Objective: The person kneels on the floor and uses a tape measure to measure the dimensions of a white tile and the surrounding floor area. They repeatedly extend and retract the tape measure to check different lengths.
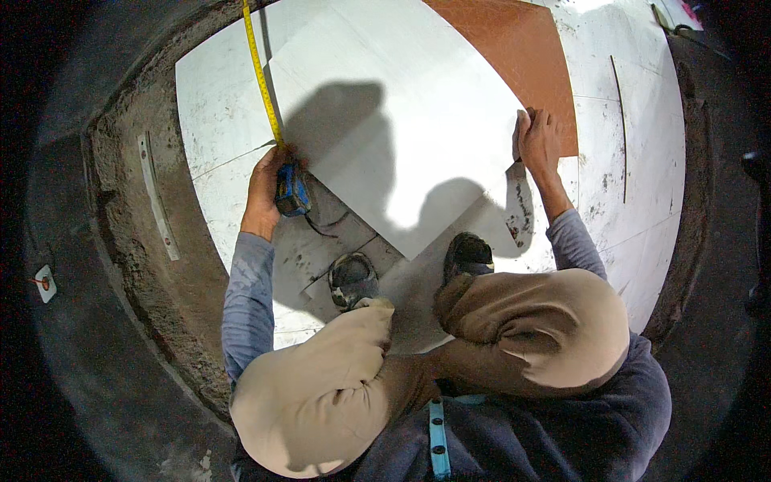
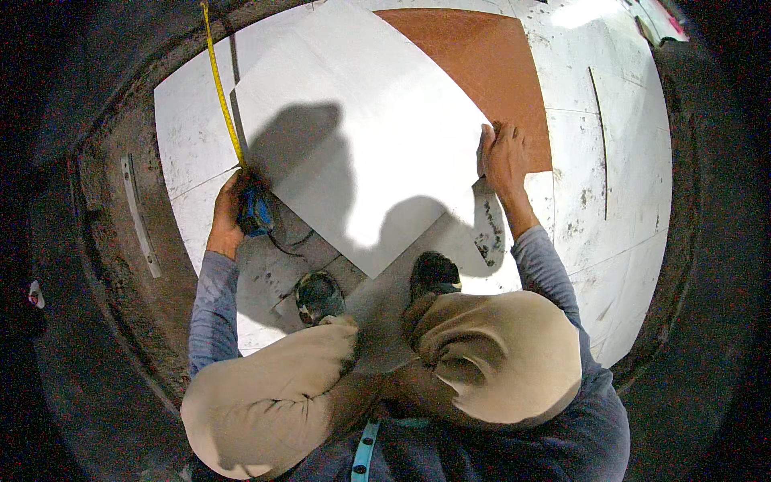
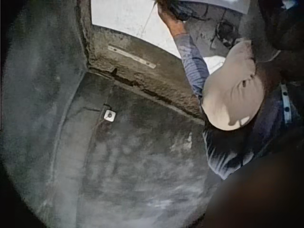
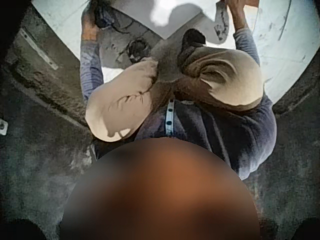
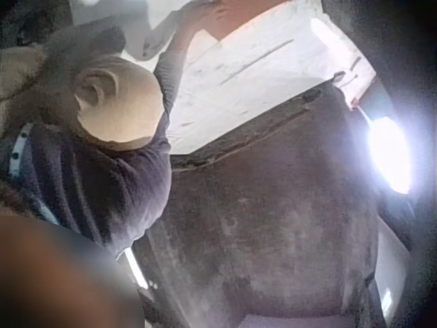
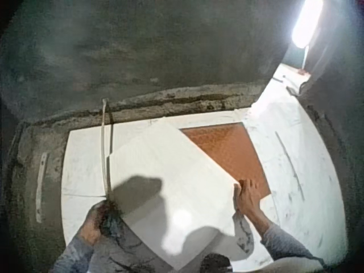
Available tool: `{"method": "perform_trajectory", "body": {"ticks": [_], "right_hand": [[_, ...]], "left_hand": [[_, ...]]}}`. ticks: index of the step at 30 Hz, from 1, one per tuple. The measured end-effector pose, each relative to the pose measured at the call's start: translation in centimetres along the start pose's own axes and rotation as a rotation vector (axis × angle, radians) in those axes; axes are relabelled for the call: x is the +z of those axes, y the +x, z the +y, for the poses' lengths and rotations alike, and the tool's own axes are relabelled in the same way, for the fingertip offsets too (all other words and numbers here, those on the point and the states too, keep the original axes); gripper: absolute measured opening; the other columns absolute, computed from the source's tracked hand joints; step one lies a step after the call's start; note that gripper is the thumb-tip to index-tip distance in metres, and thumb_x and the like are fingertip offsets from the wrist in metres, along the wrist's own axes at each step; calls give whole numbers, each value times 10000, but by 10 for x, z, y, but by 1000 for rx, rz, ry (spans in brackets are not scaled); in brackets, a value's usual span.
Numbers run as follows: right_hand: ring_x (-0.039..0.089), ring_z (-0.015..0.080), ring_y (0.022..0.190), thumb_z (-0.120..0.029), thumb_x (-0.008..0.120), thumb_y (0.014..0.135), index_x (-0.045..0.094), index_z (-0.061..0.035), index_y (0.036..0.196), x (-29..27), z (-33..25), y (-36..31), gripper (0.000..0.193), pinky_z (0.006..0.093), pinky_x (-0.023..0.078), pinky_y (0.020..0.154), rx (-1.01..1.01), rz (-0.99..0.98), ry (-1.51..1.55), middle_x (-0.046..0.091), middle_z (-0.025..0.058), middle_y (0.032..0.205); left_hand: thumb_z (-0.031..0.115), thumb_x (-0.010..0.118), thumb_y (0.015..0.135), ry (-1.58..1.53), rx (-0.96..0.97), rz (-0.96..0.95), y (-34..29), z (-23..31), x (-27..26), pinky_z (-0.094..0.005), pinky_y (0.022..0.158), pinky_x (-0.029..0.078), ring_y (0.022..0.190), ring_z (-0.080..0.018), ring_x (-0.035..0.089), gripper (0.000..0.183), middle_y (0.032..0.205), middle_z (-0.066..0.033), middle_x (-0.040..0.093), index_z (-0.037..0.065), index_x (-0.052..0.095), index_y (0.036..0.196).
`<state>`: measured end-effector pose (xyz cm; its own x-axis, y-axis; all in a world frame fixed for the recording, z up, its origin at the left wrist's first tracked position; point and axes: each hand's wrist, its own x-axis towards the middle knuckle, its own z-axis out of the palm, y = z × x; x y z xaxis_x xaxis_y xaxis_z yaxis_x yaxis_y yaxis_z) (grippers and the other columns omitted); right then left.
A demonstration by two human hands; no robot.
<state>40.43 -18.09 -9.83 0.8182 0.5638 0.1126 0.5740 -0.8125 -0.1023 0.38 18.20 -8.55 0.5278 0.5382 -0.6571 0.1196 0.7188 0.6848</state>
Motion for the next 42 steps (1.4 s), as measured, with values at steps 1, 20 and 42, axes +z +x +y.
{"method": "perform_trajectory", "body": {"ticks": [1, 20, 42], "right_hand": [[646, 436, 1080, -386, 539, 1085, 659, -47, 1209, 1, 0, 0, 381, 533, 503, 939, 14, 4, 2, 683, 216, 1128], [614, 482, 1005, -295, 545, 1094, 596, -15, 1200, -8, 34, -80, 303, 546, 509, 871, 111, -130, 306, 628, 292, 1096], [534, 118, 601, -455, 518, 1122, 597, -46, 762, -28, 36, -132, 551, 319, 443, 580, 429, -504, 751, 581, 23, 627]], "left_hand": [[188, 561, 1091, 38, 31, -20, 0, 0, -1, -340, 823, 612, 921, -215, 724, 239, 1054, -92, 739, 14, 687, 1194], [256, 555, 1118, 325, 31, -82, -7, 19, 16, -263, 865, 547, 947, -117, 682, 289, 1086, -23, 732, 41, 678, 1266], [327, 538, 1095, 904, 49, -242, 95, 104, 77, -347, 1075, 400, 1134, -166, 566, 320, 1170, -27, 687, 145, 756, 1242]]}}
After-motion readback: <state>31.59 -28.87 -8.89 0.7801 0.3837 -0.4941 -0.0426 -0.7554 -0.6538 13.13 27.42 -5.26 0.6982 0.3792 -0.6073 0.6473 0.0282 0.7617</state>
